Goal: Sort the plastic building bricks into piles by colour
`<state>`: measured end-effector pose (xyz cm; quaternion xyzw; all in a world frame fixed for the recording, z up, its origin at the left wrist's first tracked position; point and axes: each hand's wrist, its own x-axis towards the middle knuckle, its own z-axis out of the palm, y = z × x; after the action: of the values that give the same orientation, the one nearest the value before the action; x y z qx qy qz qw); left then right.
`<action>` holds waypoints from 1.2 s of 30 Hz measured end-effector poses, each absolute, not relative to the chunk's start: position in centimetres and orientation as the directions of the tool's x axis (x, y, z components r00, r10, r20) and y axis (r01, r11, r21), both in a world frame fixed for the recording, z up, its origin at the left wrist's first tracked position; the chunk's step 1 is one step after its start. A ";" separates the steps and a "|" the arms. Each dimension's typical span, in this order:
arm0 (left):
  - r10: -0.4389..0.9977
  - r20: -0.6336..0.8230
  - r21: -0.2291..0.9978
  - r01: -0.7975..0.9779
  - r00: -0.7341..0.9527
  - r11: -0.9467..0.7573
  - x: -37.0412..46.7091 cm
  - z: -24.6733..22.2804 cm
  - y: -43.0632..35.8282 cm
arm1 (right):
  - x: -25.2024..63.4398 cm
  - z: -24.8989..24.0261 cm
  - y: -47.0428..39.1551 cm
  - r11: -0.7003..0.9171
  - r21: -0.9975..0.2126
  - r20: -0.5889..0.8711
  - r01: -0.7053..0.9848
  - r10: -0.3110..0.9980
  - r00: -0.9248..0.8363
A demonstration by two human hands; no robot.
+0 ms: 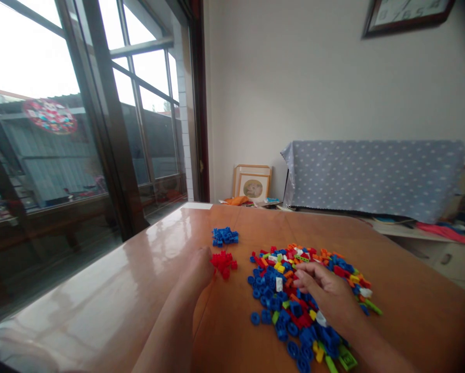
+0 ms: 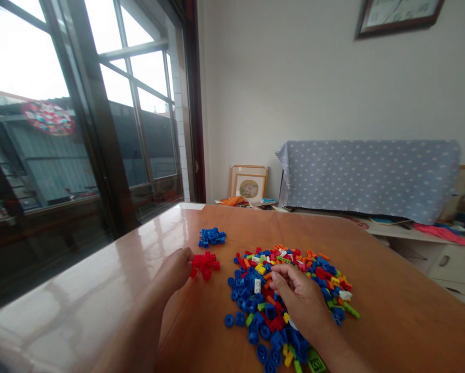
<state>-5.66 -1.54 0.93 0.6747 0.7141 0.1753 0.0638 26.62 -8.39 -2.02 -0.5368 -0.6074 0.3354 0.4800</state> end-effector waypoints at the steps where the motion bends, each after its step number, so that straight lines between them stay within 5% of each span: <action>1: 0.985 0.155 0.329 0.944 -0.079 0.024 -5.7 0.8 -1.4 | 26.6 -2.0 -8.4 0.200 -0.921 0.225 0.334 0.974 0.035; 10: 0.973 0.220 0.159 0.982 0.067 -0.104 -5.4 -0.1 -0.6 | 27.0 -2.1 -8.3 0.237 -0.890 0.268 0.389 0.963 0.026; 29: 0.997 0.062 0.271 0.962 -0.040 0.021 -5.7 2.3 -2.7 | 27.3 -1.7 -8.2 0.207 -0.904 0.264 0.373 0.959 0.107; 36: 0.997 -0.026 0.291 0.954 0.076 -0.066 -5.3 1.5 -3.1 | 27.2 -1.2 -8.4 0.200 -0.914 0.256 0.353 0.959 0.121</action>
<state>-5.34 -3.11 1.53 0.7243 0.6735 0.0906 0.1169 27.15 -8.38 -1.17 -0.5557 -0.5903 0.3020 0.5015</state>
